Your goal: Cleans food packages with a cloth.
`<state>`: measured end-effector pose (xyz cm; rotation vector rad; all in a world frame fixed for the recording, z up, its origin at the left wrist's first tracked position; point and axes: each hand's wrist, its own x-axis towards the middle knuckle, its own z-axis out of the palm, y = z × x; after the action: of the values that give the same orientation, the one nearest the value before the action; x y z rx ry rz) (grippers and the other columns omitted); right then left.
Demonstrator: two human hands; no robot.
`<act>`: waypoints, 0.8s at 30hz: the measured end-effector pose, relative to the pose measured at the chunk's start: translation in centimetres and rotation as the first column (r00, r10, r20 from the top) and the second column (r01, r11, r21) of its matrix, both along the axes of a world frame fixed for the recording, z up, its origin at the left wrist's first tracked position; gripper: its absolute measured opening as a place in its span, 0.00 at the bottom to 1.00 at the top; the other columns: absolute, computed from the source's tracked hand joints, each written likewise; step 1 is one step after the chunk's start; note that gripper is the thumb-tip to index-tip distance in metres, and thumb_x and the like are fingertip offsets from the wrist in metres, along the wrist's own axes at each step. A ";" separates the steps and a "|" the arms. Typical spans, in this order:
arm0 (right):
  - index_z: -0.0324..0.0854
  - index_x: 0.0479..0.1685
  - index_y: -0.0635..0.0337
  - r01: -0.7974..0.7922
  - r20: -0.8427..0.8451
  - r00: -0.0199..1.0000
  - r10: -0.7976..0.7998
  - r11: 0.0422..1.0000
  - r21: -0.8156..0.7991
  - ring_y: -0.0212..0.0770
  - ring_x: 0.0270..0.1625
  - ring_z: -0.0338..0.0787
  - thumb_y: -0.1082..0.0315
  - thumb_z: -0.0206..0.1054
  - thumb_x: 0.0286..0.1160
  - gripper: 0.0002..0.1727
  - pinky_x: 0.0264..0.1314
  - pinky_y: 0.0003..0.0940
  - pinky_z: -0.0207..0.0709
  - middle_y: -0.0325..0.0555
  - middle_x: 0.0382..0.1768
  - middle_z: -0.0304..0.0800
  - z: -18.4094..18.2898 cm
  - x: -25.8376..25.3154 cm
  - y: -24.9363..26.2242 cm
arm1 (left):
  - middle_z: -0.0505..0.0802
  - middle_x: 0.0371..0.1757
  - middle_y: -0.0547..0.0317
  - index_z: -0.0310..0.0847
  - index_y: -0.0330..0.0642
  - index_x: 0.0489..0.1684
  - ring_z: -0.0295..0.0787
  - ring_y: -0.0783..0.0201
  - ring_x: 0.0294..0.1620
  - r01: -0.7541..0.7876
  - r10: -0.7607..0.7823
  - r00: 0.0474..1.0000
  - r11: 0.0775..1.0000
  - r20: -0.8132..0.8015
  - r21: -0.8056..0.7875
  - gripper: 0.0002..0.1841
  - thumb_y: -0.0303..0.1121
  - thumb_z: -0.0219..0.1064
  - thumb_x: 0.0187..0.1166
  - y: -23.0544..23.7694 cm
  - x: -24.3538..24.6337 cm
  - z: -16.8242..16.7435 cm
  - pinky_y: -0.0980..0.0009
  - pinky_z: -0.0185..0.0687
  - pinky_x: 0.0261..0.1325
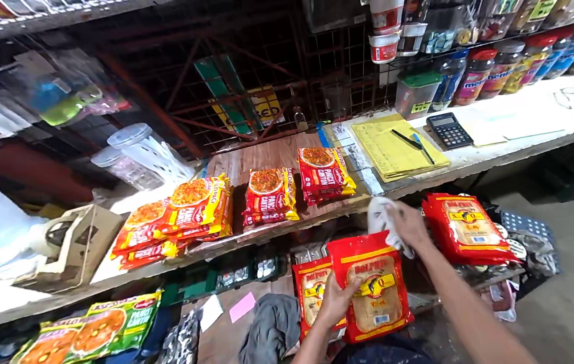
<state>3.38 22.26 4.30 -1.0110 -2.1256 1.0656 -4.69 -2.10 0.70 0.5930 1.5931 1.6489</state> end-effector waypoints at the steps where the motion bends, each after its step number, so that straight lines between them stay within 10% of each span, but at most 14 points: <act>1: 0.86 0.56 0.73 0.061 -0.140 0.988 -0.071 0.995 -0.074 0.45 0.50 0.92 0.63 0.54 0.90 0.21 0.62 0.46 0.83 0.60 0.46 0.92 0.4 1.1 0.7 | 0.92 0.54 0.52 0.65 0.25 0.71 0.92 0.72 0.53 -0.063 0.062 0.997 0.998 0.042 0.021 0.28 0.21 0.69 0.70 -0.2 -0.2 0.0 0.71 0.89 0.61; 3: 0.78 0.65 0.78 0.077 -0.301 0.942 -0.148 0.969 -0.235 0.29 0.55 0.87 0.65 0.45 0.94 0.24 0.65 0.27 0.79 0.57 0.54 0.88 1.6 3.4 0.2 | 0.92 0.52 0.54 0.63 0.26 0.72 0.93 0.70 0.51 -0.162 0.152 0.980 0.985 0.124 0.068 0.29 0.20 0.67 0.70 -0.4 -0.7 0.3 0.70 0.90 0.59; 5: 0.59 0.85 0.75 -0.070 -0.282 0.959 -0.032 0.936 -0.345 0.35 0.73 0.80 0.62 0.43 0.93 0.30 0.78 0.30 0.71 0.63 0.76 0.76 2.7 4.6 -2.1 | 0.91 0.51 0.56 0.60 0.28 0.73 0.93 0.71 0.49 -0.210 0.190 0.964 0.973 0.184 0.094 0.30 0.20 0.66 0.70 -0.1 -0.9 1.1 0.70 0.91 0.57; 7: 0.48 0.91 0.69 -0.192 -0.254 0.963 0.091 0.893 -0.407 0.40 0.72 0.82 0.61 0.59 0.81 0.41 0.75 0.35 0.77 0.62 0.77 0.74 2.1 3.6 -4.7 | 0.91 0.50 0.56 0.59 0.29 0.73 0.93 0.71 0.48 -0.168 0.145 0.968 0.981 0.207 0.100 0.30 0.20 0.65 0.70 0.3 -0.7 1.8 0.70 0.91 0.56; 9: 0.60 0.85 0.71 -0.161 -0.285 0.957 0.045 0.905 -0.395 0.38 0.65 0.87 0.58 0.72 0.66 0.45 0.70 0.35 0.81 0.59 0.67 0.83 0.5 2.0 -5.7 | 0.92 0.50 0.58 0.58 0.29 0.73 0.93 0.71 0.48 -0.112 0.092 0.975 0.990 0.203 0.089 0.30 0.21 0.66 0.70 0.6 -0.6 2.1 0.71 0.91 0.56; 13: 0.83 0.61 0.70 -0.049 -0.299 0.953 -0.045 0.953 -0.299 0.28 0.48 0.90 0.61 0.67 0.79 0.21 0.59 0.30 0.83 0.48 0.46 0.93 1.0 0.2 -5.2 | 0.91 0.49 0.59 0.57 0.31 0.72 0.93 0.72 0.47 -0.138 0.121 0.970 0.988 0.212 0.066 0.35 0.24 0.71 0.63 0.7 0.0 2.0 0.71 0.91 0.54; 17: 0.85 0.45 0.70 0.075 -0.324 0.920 -0.221 0.911 -0.406 0.24 0.33 0.85 0.61 0.54 0.91 0.20 0.44 0.26 0.81 0.40 0.30 0.87 2.8 -0.7 -4.0 | 0.90 0.54 0.54 0.58 0.25 0.74 0.91 0.73 0.51 -0.103 0.104 0.985 0.995 0.136 -0.013 0.41 0.28 0.76 0.59 0.9 1.4 1.4 0.72 0.89 0.58; 21: 0.80 0.55 0.68 0.100 -0.410 0.790 -0.457 0.754 -0.649 0.29 0.31 0.83 0.53 0.41 0.96 0.28 0.37 0.29 0.81 0.42 0.32 0.84 2.2 0.8 -1.1 | 0.93 0.44 0.60 0.63 0.29 0.67 0.94 0.72 0.42 -0.236 0.228 0.958 0.971 0.175 0.027 0.31 0.24 0.71 0.64 1.4 1.6 2.2 0.72 0.93 0.51; 24: 0.74 0.68 0.66 -0.066 -0.403 0.891 -0.207 0.822 -0.566 0.22 0.43 0.87 0.58 0.35 0.97 0.26 0.51 0.22 0.83 0.39 0.44 0.88 4.4 3.7 -1.9 | 0.92 0.45 0.62 0.59 0.31 0.70 0.94 0.73 0.44 -0.345 0.320 0.928 0.931 0.191 0.116 0.32 0.24 0.68 0.65 1.9 0.8 3.4 0.72 0.93 0.51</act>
<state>7.10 20.37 8.67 -0.9599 -1.3986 1.7633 -3.85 -0.18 4.06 0.2517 1.5161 2.0253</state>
